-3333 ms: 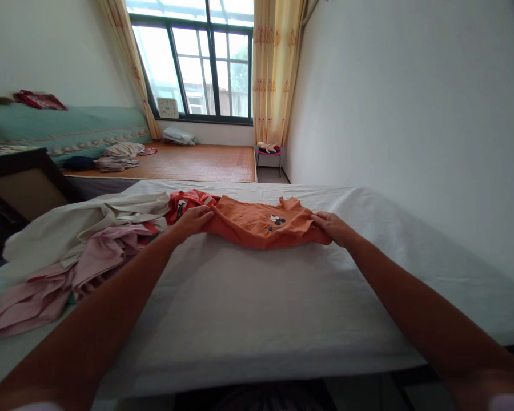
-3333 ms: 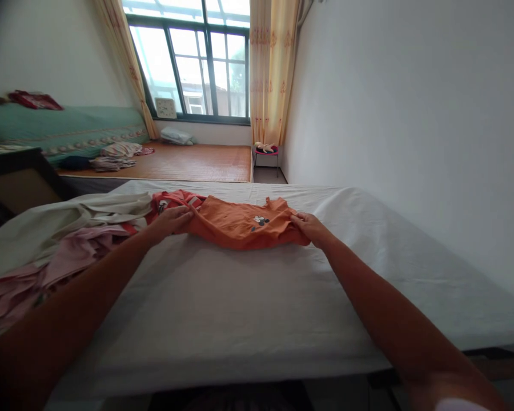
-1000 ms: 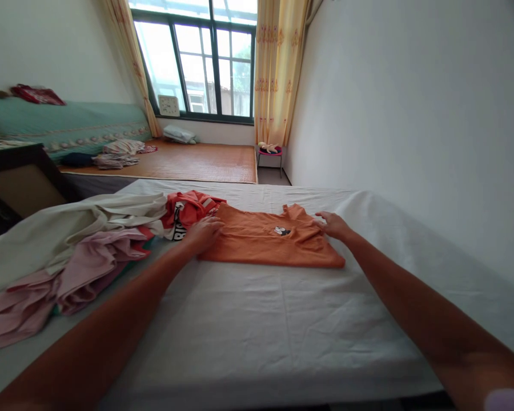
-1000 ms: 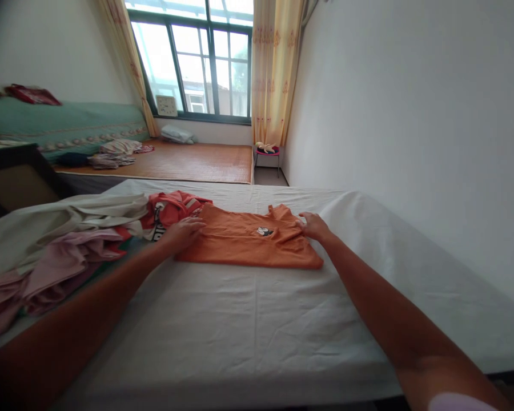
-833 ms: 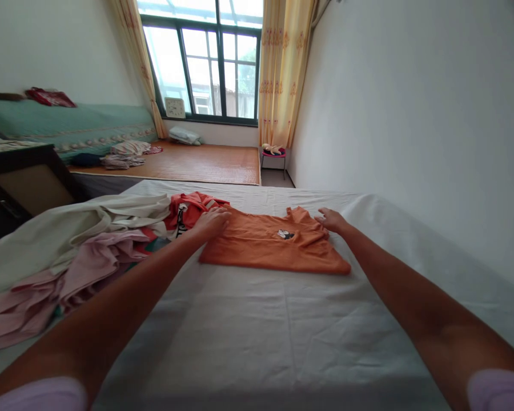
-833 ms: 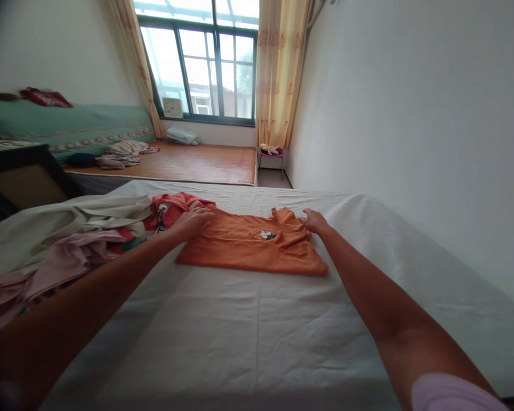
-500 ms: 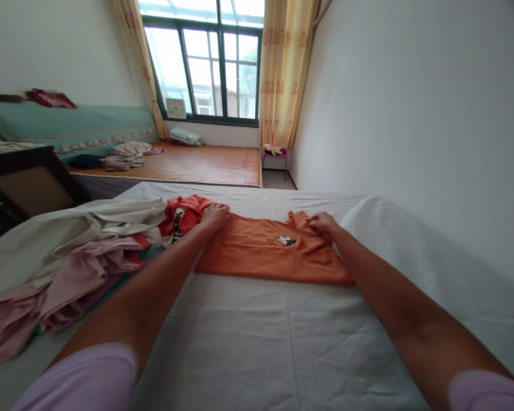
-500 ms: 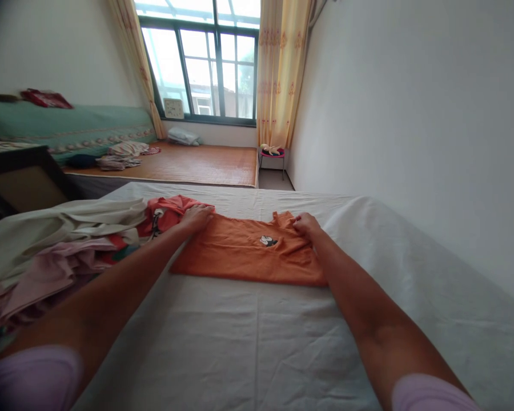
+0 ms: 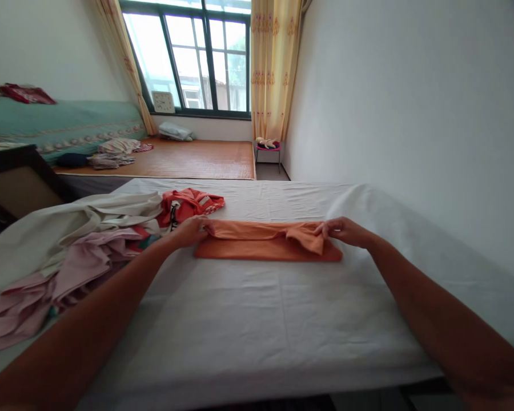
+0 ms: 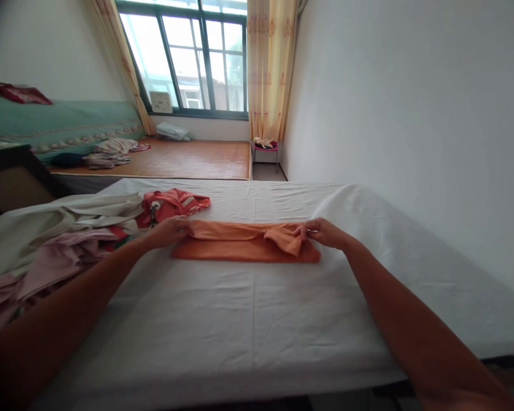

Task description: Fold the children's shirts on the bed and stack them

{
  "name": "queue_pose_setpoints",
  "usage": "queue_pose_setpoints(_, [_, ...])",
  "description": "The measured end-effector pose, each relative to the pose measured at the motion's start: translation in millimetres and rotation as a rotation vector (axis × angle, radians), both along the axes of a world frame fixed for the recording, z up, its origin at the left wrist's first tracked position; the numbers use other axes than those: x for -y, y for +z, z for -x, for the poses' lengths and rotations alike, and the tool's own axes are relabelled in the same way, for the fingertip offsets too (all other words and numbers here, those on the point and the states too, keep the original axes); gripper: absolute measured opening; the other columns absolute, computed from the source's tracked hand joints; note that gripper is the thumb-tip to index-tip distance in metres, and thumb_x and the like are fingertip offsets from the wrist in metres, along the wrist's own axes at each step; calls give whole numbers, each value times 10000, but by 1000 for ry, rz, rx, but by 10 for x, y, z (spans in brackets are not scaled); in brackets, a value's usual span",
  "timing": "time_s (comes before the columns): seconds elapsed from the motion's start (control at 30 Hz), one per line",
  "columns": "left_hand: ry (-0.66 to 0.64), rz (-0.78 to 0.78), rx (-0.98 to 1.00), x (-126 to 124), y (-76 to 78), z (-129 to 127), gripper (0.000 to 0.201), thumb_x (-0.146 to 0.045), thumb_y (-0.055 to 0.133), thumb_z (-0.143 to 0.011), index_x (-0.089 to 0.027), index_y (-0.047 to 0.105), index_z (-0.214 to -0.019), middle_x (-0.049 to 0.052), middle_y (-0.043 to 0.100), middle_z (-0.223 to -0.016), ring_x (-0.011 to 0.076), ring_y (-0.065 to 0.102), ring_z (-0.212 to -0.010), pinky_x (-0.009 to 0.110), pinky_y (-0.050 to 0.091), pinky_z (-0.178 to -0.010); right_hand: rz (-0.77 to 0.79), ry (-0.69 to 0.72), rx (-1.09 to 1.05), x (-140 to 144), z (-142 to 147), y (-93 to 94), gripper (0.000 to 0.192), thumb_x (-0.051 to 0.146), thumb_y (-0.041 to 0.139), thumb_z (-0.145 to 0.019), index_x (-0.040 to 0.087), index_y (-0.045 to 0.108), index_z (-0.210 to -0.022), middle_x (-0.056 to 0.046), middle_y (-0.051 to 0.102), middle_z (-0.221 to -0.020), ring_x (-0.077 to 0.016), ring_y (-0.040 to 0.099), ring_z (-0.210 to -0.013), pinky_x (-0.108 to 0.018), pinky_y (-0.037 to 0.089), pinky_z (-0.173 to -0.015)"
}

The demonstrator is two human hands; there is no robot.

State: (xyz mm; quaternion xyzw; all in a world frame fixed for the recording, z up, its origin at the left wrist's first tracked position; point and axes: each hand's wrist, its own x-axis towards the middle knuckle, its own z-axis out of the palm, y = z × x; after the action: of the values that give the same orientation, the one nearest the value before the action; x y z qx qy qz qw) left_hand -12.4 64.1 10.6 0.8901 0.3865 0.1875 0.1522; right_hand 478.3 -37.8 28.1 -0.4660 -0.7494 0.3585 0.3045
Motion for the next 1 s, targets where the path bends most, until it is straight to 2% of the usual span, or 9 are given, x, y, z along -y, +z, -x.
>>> queue_pose_setpoints(0.1, [10, -24, 4, 154, -99, 29, 246, -211, 498, -706, -217, 719, -813, 17, 704, -867, 181, 640, -862, 282, 485, -843, -127, -110, 173, 97, 40, -66, 160, 198, 552, -776, 199, 704, -727, -43, 737, -929, -216, 667, -933, -366, 497, -902])
queue_pose_setpoints(0.2, [89, -112, 16, 193, -87, -23, 266, -239, 497, -745, -221, 735, -860, 35, 709, -959, 207, 631, -947, 317, 468, -912, -251, -199, 246, 73, 230, -26, 232, 148, 511, -791, 219, 717, -872, -38, 734, -967, -209, 665, -936, -359, 512, -881])
queue_pose_setpoints(0.33, [241, -231, -47, 212, -80, -77, 304, -229, 476, -764, -236, 754, -888, 53, 706, -1021, 247, 610, -1023, 368, 453, -951, -353, -73, 404, 62, 636, -21, 283, 213, 485, -876, 250, 707, -1049, -43, 715, -1070, -226, 634, -1036, -396, 472, -956])
queue_pose_setpoints(0.43, [217, -170, 0, 228, -144, -43, 323, -203, 451, -735, -232, 759, -828, 43, 711, -1007, 221, 631, -992, 341, 465, -950, -369, 51, 466, 113, 883, -180, 359, 351, 485, -923, 265, 622, -1244, -42, 632, -1273, -249, 514, -1246, -440, 380, -1071])
queue_pose_setpoints(0.5, [221, -112, 91, 235, -179, 10, 313, -207, 447, -717, -225, 752, -783, 32, 717, -995, 203, 643, -968, 313, 474, -938, -375, 69, 483, 149, 958, -304, 438, 405, 477, -934, 250, 548, -1337, -48, 559, -1370, -249, 406, -1346, -453, 312, -1124])
queue_pose_setpoints(0.63, [465, -104, 178, 273, -167, 93, 357, -281, 436, -782, -190, 735, -955, 52, 726, -967, 213, 656, -879, 310, 494, -839, -391, 104, 445, 168, 949, -412, 411, 417, 442, -957, 255, 568, -1314, -38, 564, -1364, -217, 425, -1331, -426, 323, -1123])
queue_pose_setpoints(0.67, [483, -104, 159, 291, -156, 91, 373, -315, 433, -814, -185, 721, -1012, 56, 725, -971, 212, 654, -866, 306, 491, -820, -389, 112, 428, 163, 937, -411, 399, 418, 445, -957, 261, 580, -1299, -36, 574, -1352, -214, 442, -1316, -424, 337, -1113])
queue_pose_setpoints(0.87, [347, -118, -93, 389, -157, -49, 455, -560, 497, -845, -248, 705, -1102, 64, 661, -979, 227, 621, -917, 300, 468, -796, -368, 121, 400, 154, 919, -373, 423, 432, 488, -936, 272, 560, -1321, -36, 564, -1363, -224, 437, -1314, -439, 350, -1102])
queue_pose_setpoints(1.0, [480, -134, -112, 374, -194, -89, 444, -475, 427, -906, -234, 637, -1214, 88, 630, -1067, 234, 615, -972, 309, 463, -826, -335, 137, 367, 182, 903, -332, 375, 444, 462, -946, 266, 644, -1221, -38, 584, -1339, -221, 459, -1296, -426, 350, -1105])
